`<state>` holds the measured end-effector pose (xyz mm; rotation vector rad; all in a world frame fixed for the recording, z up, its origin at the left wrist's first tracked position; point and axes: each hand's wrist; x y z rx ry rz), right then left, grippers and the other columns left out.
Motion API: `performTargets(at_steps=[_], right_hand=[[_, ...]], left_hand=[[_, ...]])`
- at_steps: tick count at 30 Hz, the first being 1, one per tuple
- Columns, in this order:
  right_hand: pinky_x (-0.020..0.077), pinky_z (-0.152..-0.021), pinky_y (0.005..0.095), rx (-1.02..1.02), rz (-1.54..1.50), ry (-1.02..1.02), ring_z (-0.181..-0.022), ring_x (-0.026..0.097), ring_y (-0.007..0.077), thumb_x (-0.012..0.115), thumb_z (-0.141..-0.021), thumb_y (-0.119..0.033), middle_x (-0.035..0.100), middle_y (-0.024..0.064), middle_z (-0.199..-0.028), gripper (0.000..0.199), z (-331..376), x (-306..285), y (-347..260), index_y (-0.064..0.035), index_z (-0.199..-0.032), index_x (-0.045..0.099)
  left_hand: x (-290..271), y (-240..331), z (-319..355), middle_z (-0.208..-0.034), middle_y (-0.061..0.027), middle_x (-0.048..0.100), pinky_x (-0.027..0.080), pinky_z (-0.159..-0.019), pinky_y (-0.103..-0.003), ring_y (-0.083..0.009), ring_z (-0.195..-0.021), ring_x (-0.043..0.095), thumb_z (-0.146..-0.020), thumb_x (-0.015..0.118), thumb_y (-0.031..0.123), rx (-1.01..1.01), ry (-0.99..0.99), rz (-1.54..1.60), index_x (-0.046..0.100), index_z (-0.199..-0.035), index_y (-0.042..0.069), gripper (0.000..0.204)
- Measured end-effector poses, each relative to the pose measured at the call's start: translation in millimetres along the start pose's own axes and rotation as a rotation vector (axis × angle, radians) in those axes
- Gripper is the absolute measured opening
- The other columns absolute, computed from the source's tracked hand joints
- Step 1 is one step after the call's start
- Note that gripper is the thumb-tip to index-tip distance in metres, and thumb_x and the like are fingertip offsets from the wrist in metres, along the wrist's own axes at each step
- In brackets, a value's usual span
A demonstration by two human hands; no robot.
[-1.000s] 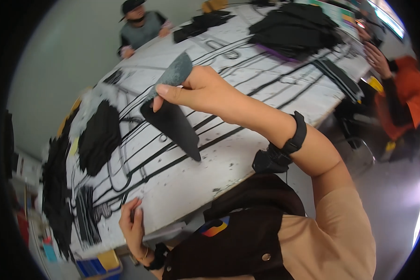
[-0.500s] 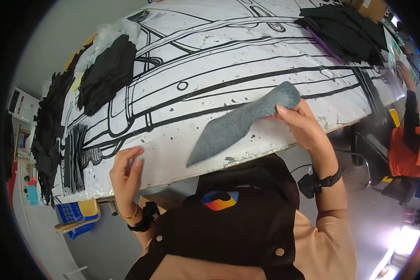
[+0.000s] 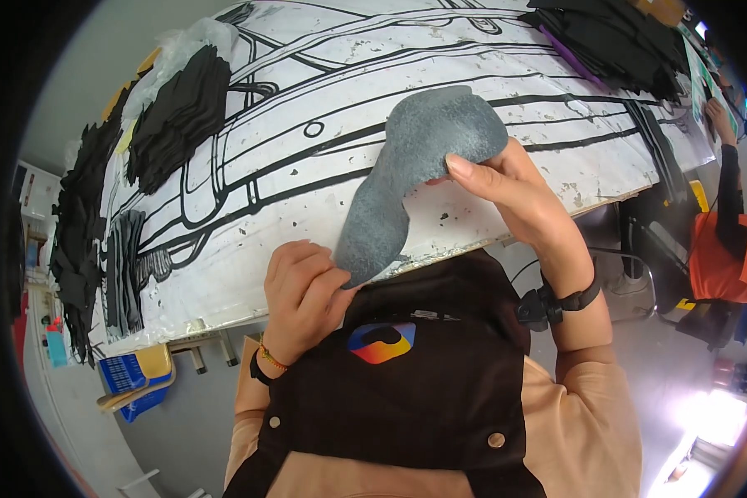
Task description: The recorder is aligning and stacking fabric components for shoe manufacturing on a work table, occasionally using an alignment board.
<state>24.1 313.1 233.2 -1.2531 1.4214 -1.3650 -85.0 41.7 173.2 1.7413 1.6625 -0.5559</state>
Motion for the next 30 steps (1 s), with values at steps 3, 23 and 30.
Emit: performTargets(at_steps=[3,23,30], right_hand=[[0.0447,-0.096,0.0343,-0.019,0.023,0.011,-0.103,0.063,0.0188,0.068,-0.095,-0.033,0.068,0.0083,-0.11,0.042,-9,-9,8,-0.0007,-0.121,0.064],[0.0217,-0.118,0.0575,-0.183,1.224,0.101,-0.145,0.033,0.0389,0.085,-0.059,-0.064,0.051,0.0111,-0.147,0.095,3,-48,56,-0.0106,-0.132,0.056],[0.0172,-0.121,0.0588,-0.085,1.196,-0.016,-0.148,0.031,0.0374,0.084,-0.065,-0.058,0.046,0.0103,-0.152,0.091,11,-68,44,-0.014,-0.138,0.052]], left_hand=[[-7,-2,-3,-0.09,-0.0088,0.061,0.051,-0.074,-0.042,-0.0304,-0.083,0.061,-0.062,0.082,0.002,0.029,0.1,-0.024,0.067,-0.085,0.003,0.028],[-39,-23,10,-0.083,-0.0026,0.066,0.046,-0.061,-0.033,-0.0204,-0.073,0.061,-0.065,0.073,0.0,-0.077,-0.014,-0.239,0.071,-0.083,0.004,0.018],[-34,-23,11,-0.083,-0.0036,0.066,0.047,-0.061,-0.033,-0.022,-0.073,0.061,-0.064,0.072,-0.002,-0.156,-0.057,-0.158,0.072,-0.085,0.003,0.022]])
Point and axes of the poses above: each hand's wrist, its own z-axis away from the middle knuckle, its own x-axis out of the palm, y = z × x
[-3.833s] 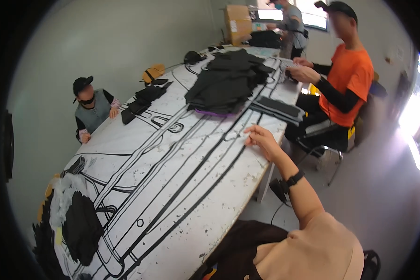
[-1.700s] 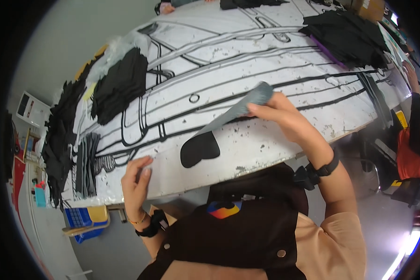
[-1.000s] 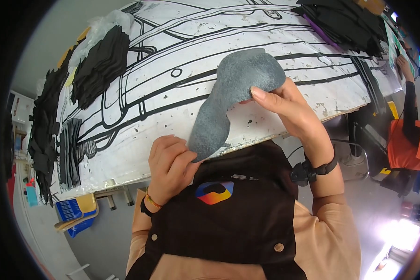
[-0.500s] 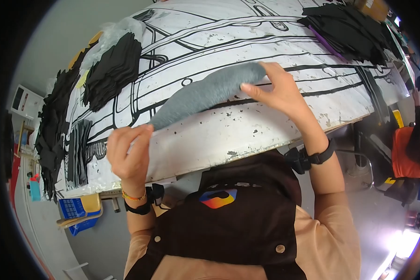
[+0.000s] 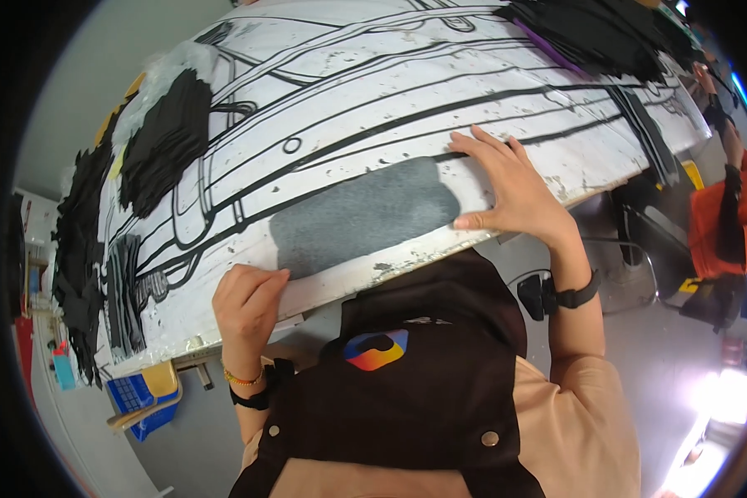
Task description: The recorder is aligning and stacking fabric components for shoe manufacturing on a work table, occasionally using an alignment board.
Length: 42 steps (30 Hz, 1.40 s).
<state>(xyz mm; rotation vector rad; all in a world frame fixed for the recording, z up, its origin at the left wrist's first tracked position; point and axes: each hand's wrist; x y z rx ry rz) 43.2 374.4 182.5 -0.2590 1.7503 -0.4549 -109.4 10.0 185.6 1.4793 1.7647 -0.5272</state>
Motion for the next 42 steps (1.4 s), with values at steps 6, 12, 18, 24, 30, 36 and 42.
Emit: performTargets(at_steps=[6,12,18,24,30,36,42], right_hand=[[0.0338,-0.114,0.0459,-0.058,-0.22,0.153,-0.14,0.044,0.035,0.068,-0.091,-0.024,0.06,0.0147,-0.136,0.038,18,2,-4,-0.006,-0.123,0.061],[0.0491,-0.091,0.0396,-0.187,-0.219,0.308,-0.102,0.063,0.0334,0.064,-0.089,-0.009,0.067,0.0138,-0.107,0.012,33,20,-33,-0.0043,-0.101,0.063],[0.0499,-0.084,0.0397,-0.141,-0.243,0.346,-0.094,0.063,0.0322,0.062,-0.088,-0.006,0.068,0.0126,-0.101,0.012,34,26,-28,-0.0033,-0.1,0.063],[0.0501,-0.083,0.0398,-0.174,-0.163,0.342,-0.093,0.063,0.0311,0.064,-0.085,-0.006,0.067,0.011,-0.098,0.011,26,23,-31,-0.0041,-0.095,0.067],[0.0503,-0.081,0.0395,-0.304,-0.074,0.338,-0.092,0.063,0.0302,0.069,-0.079,-0.006,0.063,0.0093,-0.089,0.009,20,25,-39,-0.0055,-0.087,0.071],[0.0484,-0.081,0.0412,-0.207,-0.129,0.384,-0.093,0.06,0.0323,0.067,-0.082,-0.018,0.063,0.0112,-0.089,0.015,28,27,-37,-0.005,-0.088,0.071],[0.0467,-0.082,0.042,-0.255,-0.039,0.253,-0.097,0.057,0.0324,0.067,-0.081,-0.024,0.058,0.009,-0.089,0.021,26,21,-46,-0.0091,-0.094,0.075]], left_hand=[[-4,8,6,-0.08,-0.0071,0.065,0.047,-0.062,-0.034,-0.0243,-0.072,0.06,-0.067,0.077,-0.007,-0.001,0.024,-0.066,0.073,-0.087,0.0,0.021],[-3,9,10,-0.081,-0.0087,0.067,0.048,-0.065,-0.033,-0.0241,-0.074,0.062,-0.076,0.075,-0.007,-0.146,0.025,0.042,0.07,-0.107,-0.001,0.032],[-3,3,16,-0.085,-0.0101,0.066,0.049,-0.068,-0.032,-0.0245,-0.075,0.063,-0.077,0.074,-0.008,-0.206,0.001,-0.048,0.069,-0.111,0.0,0.035],[1,0,12,-0.088,-0.0106,0.065,0.051,-0.072,-0.032,-0.0239,-0.08,0.064,-0.077,0.074,-0.009,-0.293,0.046,0.047,0.069,-0.108,-0.001,0.032],[-11,4,15,-0.092,-0.0103,0.066,0.051,-0.072,-0.03,-0.0236,-0.083,0.064,-0.078,0.074,-0.007,-0.445,0.051,0.104,0.071,-0.105,0.001,0.028],[-7,1,15,-0.097,-0.0061,0.064,0.049,-0.065,-0.027,-0.0164,-0.078,0.061,-0.075,0.079,-0.004,-0.541,0.061,0.258,0.074,-0.101,0.006,0.028],[-9,0,21,-0.102,-0.0046,0.059,0.05,-0.072,-0.028,-0.0176,-0.089,0.06,-0.073,0.08,-0.004,-0.517,0.089,0.2,0.074,-0.101,0.006,0.03]])
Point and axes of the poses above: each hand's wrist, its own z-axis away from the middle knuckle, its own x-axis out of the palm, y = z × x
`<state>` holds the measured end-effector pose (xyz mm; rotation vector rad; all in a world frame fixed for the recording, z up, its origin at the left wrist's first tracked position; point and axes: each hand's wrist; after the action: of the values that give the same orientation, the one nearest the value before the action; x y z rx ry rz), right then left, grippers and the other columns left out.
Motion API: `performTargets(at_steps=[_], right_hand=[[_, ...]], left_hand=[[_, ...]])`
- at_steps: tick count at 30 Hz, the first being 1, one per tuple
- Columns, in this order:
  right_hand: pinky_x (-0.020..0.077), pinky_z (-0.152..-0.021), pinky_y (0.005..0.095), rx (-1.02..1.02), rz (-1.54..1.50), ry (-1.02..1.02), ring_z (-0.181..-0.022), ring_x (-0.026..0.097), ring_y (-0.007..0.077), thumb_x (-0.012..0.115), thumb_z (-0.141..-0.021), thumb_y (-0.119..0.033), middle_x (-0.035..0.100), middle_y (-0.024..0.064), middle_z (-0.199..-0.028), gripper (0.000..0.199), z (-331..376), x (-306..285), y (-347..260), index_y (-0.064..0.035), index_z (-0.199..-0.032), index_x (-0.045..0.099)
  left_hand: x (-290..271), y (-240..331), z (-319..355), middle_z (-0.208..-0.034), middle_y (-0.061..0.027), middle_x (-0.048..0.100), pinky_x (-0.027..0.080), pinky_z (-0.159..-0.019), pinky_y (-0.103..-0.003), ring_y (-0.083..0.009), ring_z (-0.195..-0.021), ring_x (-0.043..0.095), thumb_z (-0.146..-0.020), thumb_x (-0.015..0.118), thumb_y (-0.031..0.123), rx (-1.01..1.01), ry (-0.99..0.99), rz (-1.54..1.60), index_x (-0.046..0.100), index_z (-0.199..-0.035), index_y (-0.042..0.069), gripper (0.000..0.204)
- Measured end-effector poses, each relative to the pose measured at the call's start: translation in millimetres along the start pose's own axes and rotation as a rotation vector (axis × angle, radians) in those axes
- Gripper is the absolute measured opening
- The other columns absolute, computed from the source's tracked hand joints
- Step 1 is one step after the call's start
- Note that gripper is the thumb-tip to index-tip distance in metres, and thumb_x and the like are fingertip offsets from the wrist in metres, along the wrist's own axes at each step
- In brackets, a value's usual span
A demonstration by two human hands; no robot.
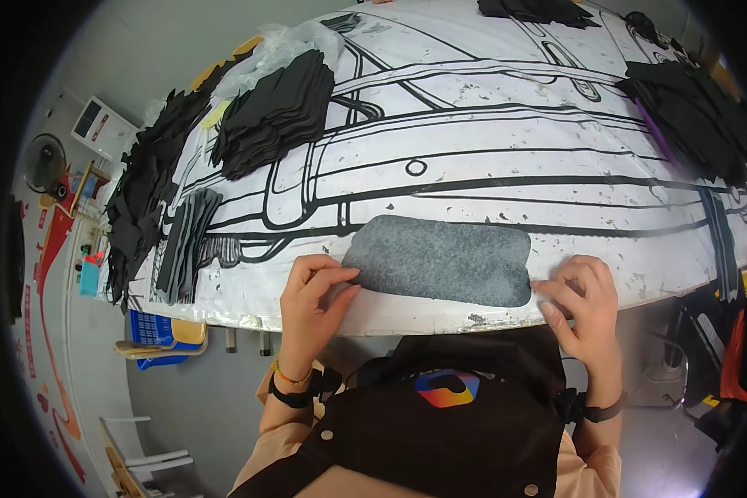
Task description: The recorder is aligning and stacking fabric components for shoe manufacturing on a work table, occasionally using an alignment board.
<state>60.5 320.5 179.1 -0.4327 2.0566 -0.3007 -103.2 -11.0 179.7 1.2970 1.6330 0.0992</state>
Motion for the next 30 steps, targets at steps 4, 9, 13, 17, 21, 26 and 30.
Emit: performTargets(at_steps=[4,9,13,17,21,26,30], right_hand=[[0.0461,-0.082,0.0431,-0.044,0.039,-0.006,-0.098,0.056,0.0325,0.067,-0.08,-0.025,0.055,0.0083,-0.09,0.022,0,0,2,-0.0105,-0.095,0.075],[0.0463,-0.083,0.0446,-0.049,0.084,-0.005,-0.099,0.056,0.0332,0.071,-0.077,-0.02,0.057,0.0091,-0.093,0.02,-2,-1,-2,-0.0112,-0.094,0.075],[0.0472,-0.082,0.0409,-0.084,0.089,0.002,-0.099,0.057,0.0288,0.072,-0.078,-0.022,0.058,0.0059,-0.093,0.02,-8,2,2,-0.0138,-0.096,0.076],[0.047,-0.082,0.0385,-0.07,0.073,0.013,-0.097,0.057,0.027,0.072,-0.079,-0.021,0.058,0.0042,-0.092,0.019,-5,0,1,-0.0148,-0.096,0.077],[0.0473,-0.079,0.0387,-0.054,0.066,0.045,-0.093,0.058,0.0267,0.073,-0.076,-0.018,0.057,0.0041,-0.09,0.019,0,1,7,-0.0139,-0.095,0.077],[0.0473,-0.081,0.0411,-0.049,0.023,0.087,-0.095,0.059,0.0298,0.069,-0.077,-0.013,0.06,0.0069,-0.091,0.02,2,1,8,-0.0099,-0.096,0.074],[0.0472,-0.087,0.0444,-0.194,-0.049,0.059,-0.107,0.061,0.0342,0.065,-0.082,-0.015,0.067,0.0106,-0.104,0.028,6,-3,-2,-0.0049,-0.108,0.067]], left_hand=[[2,5,-3,-0.104,-0.0052,0.058,0.05,-0.075,-0.028,-0.0186,-0.091,0.06,-0.073,0.08,-0.005,-0.062,0.007,0.014,0.074,-0.1,0.006,0.03],[5,2,-9,-0.107,-0.0076,0.057,0.05,-0.076,-0.028,-0.0196,-0.091,0.06,-0.072,0.079,-0.006,-0.042,-0.008,-0.021,0.074,-0.102,0.006,0.034],[-5,-7,-9,-0.107,-0.0055,0.056,0.047,-0.079,-0.025,-0.0139,-0.09,0.056,-0.08,0.073,-0.005,-0.124,0.039,0.187,0.069,-0.102,0.002,0.023],[-26,-33,-4,-0.107,-0.0039,0.057,0.045,-0.08,-0.023,-0.0104,-0.089,0.055,-0.092,0.064,-0.001,-0.295,0.131,0.548,0.065,-0.105,0.0,0.013],[-61,-32,-24,-0.104,-0.0027,0.058,0.044,-0.083,-0.022,-0.0094,-0.093,0.054,-0.091,0.068,0.004,-0.274,0.134,0.247,0.068,-0.103,0.0,0.013],[-105,-62,-71,-0.09,0.0022,0.058,0.044,-0.075,-0.02,-0.0057,-0.08,0.051,-0.091,0.07,0.006,-0.263,0.188,0.09,0.067,-0.108,0.001,0.018],[-135,-86,-101,-0.099,-0.0019,0.066,0.047,-0.075,-0.022,-0.0073,-0.079,0.056,-0.087,0.072,0.005,-0.137,0.233,-0.123,0.068,-0.111,0.003,0.025]])
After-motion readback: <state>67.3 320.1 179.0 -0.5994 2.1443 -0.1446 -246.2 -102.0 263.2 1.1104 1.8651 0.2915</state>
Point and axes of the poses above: each hand's wrist, its own z-axis away from the middle knuckle, its own x-axis out of the palm, y = z × x
